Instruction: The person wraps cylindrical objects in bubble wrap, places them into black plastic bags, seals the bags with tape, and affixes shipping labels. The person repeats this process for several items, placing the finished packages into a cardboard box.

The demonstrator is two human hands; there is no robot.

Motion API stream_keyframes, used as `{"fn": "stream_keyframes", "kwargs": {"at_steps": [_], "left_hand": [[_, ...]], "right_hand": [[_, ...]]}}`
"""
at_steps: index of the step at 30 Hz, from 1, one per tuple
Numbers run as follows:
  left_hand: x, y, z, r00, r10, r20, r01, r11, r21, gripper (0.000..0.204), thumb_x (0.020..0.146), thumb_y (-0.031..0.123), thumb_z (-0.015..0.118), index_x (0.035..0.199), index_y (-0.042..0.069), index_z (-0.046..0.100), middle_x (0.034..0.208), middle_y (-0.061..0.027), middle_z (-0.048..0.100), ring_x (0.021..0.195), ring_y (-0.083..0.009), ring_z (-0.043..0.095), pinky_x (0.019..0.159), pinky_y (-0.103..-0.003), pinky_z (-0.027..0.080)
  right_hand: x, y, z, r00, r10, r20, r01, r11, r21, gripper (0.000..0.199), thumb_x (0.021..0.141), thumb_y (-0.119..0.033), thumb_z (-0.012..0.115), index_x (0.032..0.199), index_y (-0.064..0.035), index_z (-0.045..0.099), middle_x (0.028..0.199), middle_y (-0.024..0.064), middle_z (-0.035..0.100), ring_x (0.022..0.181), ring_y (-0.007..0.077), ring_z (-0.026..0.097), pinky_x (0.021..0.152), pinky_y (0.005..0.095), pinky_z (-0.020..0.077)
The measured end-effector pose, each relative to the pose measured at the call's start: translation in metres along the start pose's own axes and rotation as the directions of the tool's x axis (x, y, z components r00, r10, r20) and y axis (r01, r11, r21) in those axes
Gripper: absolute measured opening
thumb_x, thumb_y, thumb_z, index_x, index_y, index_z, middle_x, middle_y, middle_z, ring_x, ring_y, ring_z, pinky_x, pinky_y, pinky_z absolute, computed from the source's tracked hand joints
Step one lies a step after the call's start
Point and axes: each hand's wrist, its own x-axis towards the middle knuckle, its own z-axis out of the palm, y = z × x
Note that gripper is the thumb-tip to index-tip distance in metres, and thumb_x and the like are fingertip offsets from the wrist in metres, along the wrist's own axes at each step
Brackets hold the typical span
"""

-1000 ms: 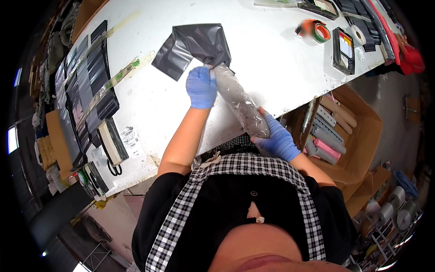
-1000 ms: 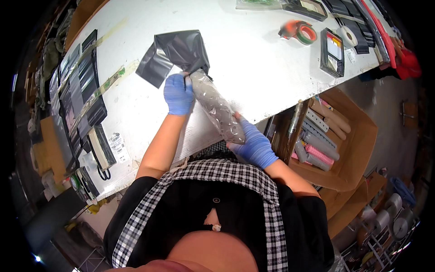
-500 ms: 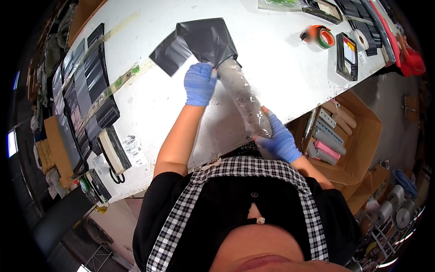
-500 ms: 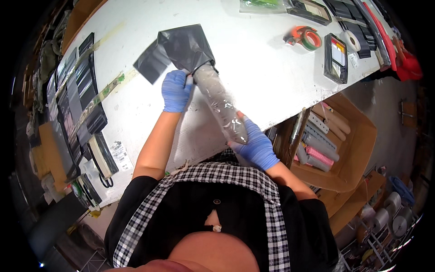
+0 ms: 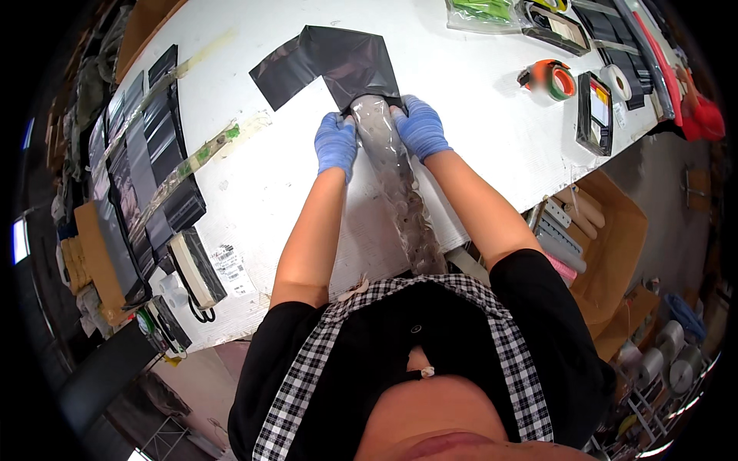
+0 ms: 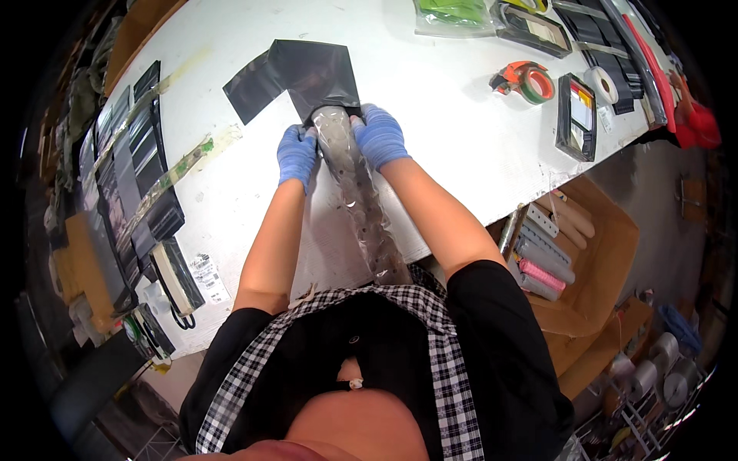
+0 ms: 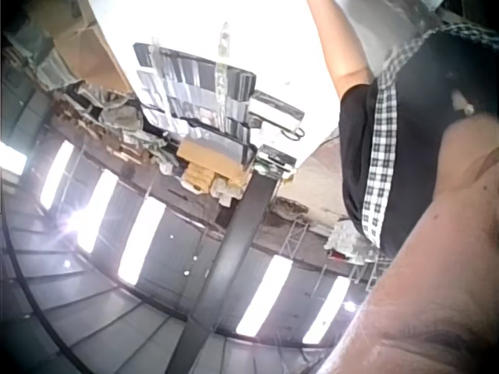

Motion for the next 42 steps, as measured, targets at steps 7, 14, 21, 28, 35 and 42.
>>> {"fn": "stream_keyframes", "kwargs": {"at_steps": [7, 14, 21, 28, 35, 42], "left_hand": [[-0.077, -0.046, -0.014, 0.945, 0.267, 0.189, -0.307, 0.922, 0.236, 0.018, 0.088, 0.015, 0.056, 0.104, 0.009, 0.062, 0.095, -0.0189, 0.067, 0.089, -0.0388, 0.065, 0.081, -0.044, 0.052], [-0.160, -0.080, -0.041, 0.793, 0.087, 0.603, -0.221, 0.963, 0.153, 0.028, 0.086, 0.014, 0.070, 0.109, 0.002, 0.062, 0.097, -0.0172, 0.067, 0.090, -0.0285, 0.067, 0.083, -0.036, 0.053], [0.018, -0.054, -0.031, 0.921, -0.073, 0.383, 0.333, 0.657, -0.676, 0.051, 0.091, 0.048, 0.063, 0.118, 0.004, 0.058, 0.111, -0.0097, 0.064, 0.101, -0.0259, 0.062, 0.089, -0.034, 0.051], [0.065, 0.056, -0.068, 0.925, 0.242, 0.294, 0.139, 0.504, -0.853, 0.081, 0.088, 0.061, 0.052, 0.143, 0.002, 0.044, 0.145, -0.0216, 0.047, 0.135, -0.0377, 0.043, 0.113, -0.054, 0.033], [0.118, 0.033, -0.121, 0.989, 0.147, -0.021, -0.085, 0.447, -0.890, 0.033, 0.095, 0.029, 0.061, 0.123, 0.012, 0.062, 0.131, -0.0156, 0.060, 0.119, -0.0305, 0.057, 0.107, -0.046, 0.045], [-0.053, -0.054, -0.022, 0.990, 0.061, 0.128, 0.018, 0.841, -0.541, 0.055, 0.093, 0.019, 0.066, 0.134, -0.004, 0.038, 0.121, -0.0131, 0.054, 0.107, -0.0211, 0.054, 0.097, -0.033, 0.046]], "right_hand": [[-0.101, 0.041, -0.006, 0.990, -0.125, -0.063, 0.134, 0.978, 0.162, 0.018, 0.095, -0.021, 0.056, 0.095, -0.0038, 0.059, 0.087, 0.0197, 0.062, 0.082, 0.0386, 0.061, 0.075, 0.0435, 0.0487], [-0.208, 0.085, -0.029, 0.958, 0.078, 0.276, -0.189, 0.895, 0.403, 0.032, 0.090, -0.017, 0.066, 0.117, -0.0037, 0.054, 0.093, 0.0186, 0.062, 0.087, 0.0343, 0.063, 0.078, 0.0388, 0.0509], [-0.171, 0.007, -0.023, 0.932, 0.108, 0.345, -0.193, 0.956, 0.223, 0.100, 0.068, -0.025, 0.081, 0.146, 0.0051, 0.027, 0.135, 0.0254, 0.045, 0.124, 0.0355, 0.050, 0.107, 0.0391, 0.0419], [-0.212, 0.033, -0.052, 0.953, -0.285, 0.101, 0.230, 0.901, 0.368, 0.082, 0.068, -0.022, 0.080, 0.138, -0.0073, 0.041, 0.120, 0.0187, 0.055, 0.108, 0.0357, 0.061, 0.093, 0.0420, 0.0525], [-0.182, 0.019, -0.059, 0.975, 0.020, 0.222, -0.077, 0.964, 0.253, 0.083, 0.068, -0.030, 0.081, 0.138, -0.0058, 0.043, 0.123, 0.0210, 0.055, 0.112, 0.0366, 0.058, 0.098, 0.0432, 0.0494], [-0.117, 0.174, -0.086, 0.782, -0.429, -0.453, 0.268, 0.886, -0.378, 0.027, 0.087, -0.026, 0.066, 0.106, -0.0071, 0.065, 0.116, 0.0152, 0.062, 0.108, 0.0329, 0.059, 0.095, 0.0440, 0.0479]]}}
